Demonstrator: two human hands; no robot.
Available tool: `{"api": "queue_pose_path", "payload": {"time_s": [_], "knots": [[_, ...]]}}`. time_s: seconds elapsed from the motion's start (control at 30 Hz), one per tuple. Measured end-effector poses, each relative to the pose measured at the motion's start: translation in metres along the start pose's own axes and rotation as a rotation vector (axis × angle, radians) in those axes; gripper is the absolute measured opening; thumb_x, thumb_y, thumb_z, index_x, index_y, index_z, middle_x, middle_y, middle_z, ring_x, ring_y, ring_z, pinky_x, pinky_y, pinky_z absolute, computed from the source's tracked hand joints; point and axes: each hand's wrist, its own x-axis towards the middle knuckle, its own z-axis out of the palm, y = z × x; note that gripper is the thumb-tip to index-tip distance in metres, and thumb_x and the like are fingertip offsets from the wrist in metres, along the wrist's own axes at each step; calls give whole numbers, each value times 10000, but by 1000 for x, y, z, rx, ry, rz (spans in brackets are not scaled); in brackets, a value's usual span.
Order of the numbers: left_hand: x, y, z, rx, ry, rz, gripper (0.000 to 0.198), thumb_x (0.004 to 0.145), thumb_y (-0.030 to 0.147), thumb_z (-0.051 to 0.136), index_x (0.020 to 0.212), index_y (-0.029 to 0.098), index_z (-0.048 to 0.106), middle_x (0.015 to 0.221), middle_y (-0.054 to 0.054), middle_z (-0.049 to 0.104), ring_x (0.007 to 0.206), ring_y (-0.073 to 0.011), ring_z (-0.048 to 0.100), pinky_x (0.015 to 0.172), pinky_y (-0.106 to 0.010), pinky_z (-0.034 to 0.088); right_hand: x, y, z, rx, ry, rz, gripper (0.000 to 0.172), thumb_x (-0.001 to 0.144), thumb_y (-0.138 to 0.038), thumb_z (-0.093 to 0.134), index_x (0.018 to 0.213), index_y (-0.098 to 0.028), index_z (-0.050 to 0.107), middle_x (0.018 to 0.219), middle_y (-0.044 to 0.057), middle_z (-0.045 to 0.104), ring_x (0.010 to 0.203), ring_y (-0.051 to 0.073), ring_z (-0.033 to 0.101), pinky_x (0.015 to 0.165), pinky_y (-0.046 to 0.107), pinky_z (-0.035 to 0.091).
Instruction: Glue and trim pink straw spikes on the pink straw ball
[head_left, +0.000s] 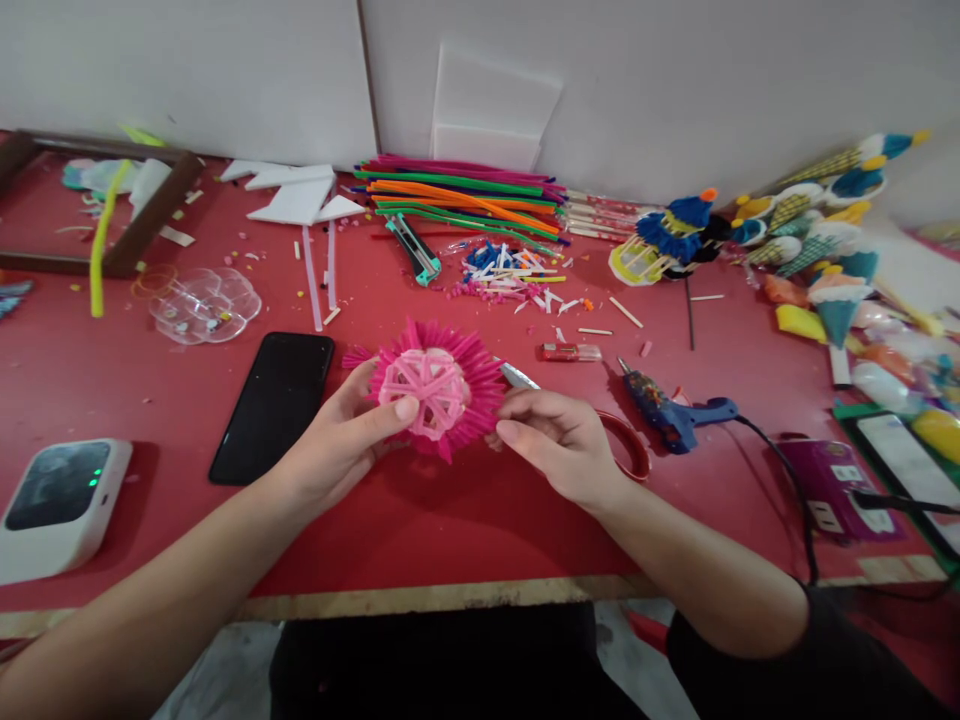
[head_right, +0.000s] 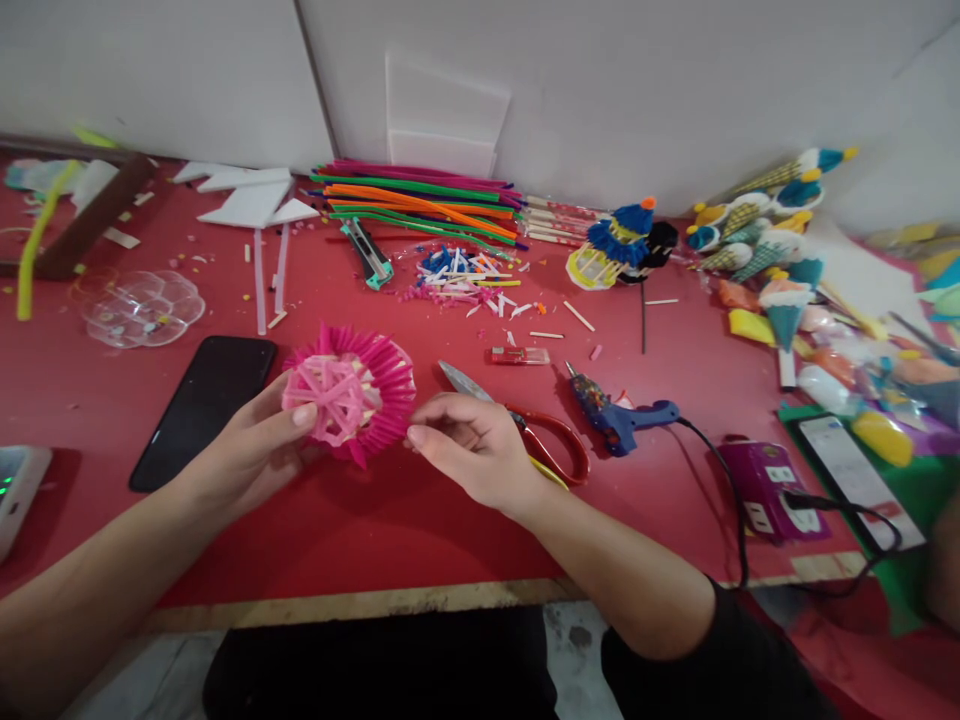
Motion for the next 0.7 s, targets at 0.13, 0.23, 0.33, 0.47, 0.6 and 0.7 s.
{"api": "queue_pose_path", "payload": {"time_s": [0.13, 0.23, 0.33, 0.47, 0.6, 0.7], "knots": [[2, -4, -6, 14, 50, 26, 825, 425, 411, 1070, 1114, 199, 668, 1116, -66, 803, 1041, -267, 767, 969, -358, 592, 1, -1, 0, -51, 7, -31, 347, 879, -556, 792, 802, -220, 752, 726, 25, 749, 625, 139, 693, 544, 253, 556], [4, -10, -13, 45, -29, 91, 894, 421, 458, 1068, 1182, 197, 677, 1170, -115, 793, 1180, -353, 735, 1065, -449, 555, 3, -1, 1, -107, 12, -67, 368, 920, -563, 743, 798, -217, 729, 700, 25, 743, 617, 146, 697, 545, 260, 570], [7, -14, -18, 78, -122, 173, 840, 495, 471, 1048, 1216, 222, 696, 1209, -126, 785, 1255, -368, 701, 1112, -478, 530, 5, 1, 0, -180, 29, -111, 405, 958, -584, 680, 789, -217, 705, 682, 28, 731, 614, 152, 690, 533, 259, 558], [8, -17, -17, 94, -94, 215, 734, 607, 446, 1011, 1236, 250, 689, 1273, -107, 766, 1265, -328, 696, 1136, -463, 518, 7, 9, -4, -283, 19, -192, 341, 981, -517, 661, 812, -225, 712, 726, 35, 741, 644, 157, 683, 565, 268, 555], [6, -17, -20, 96, -61, 236, 790, 601, 408, 1012, 1292, 266, 657, 1291, -95, 748, 1242, -317, 701, 1119, -462, 531, 8, 15, -5, -372, -30, -285, 199, 980, -355, 664, 836, -235, 731, 777, 27, 760, 716, 169, 703, 759, 335, 602], [4, -12, -26, 170, -32, 308, 854, 635, 360, 996, 1382, 301, 586, 1340, -80, 695, 1226, -289, 692, 1088, -446, 548, 10, 15, -6, -403, -28, -304, 160, 974, -301, 642, 881, -238, 756, 823, 30, 779, 765, 176, 726, 824, 351, 597]]}}
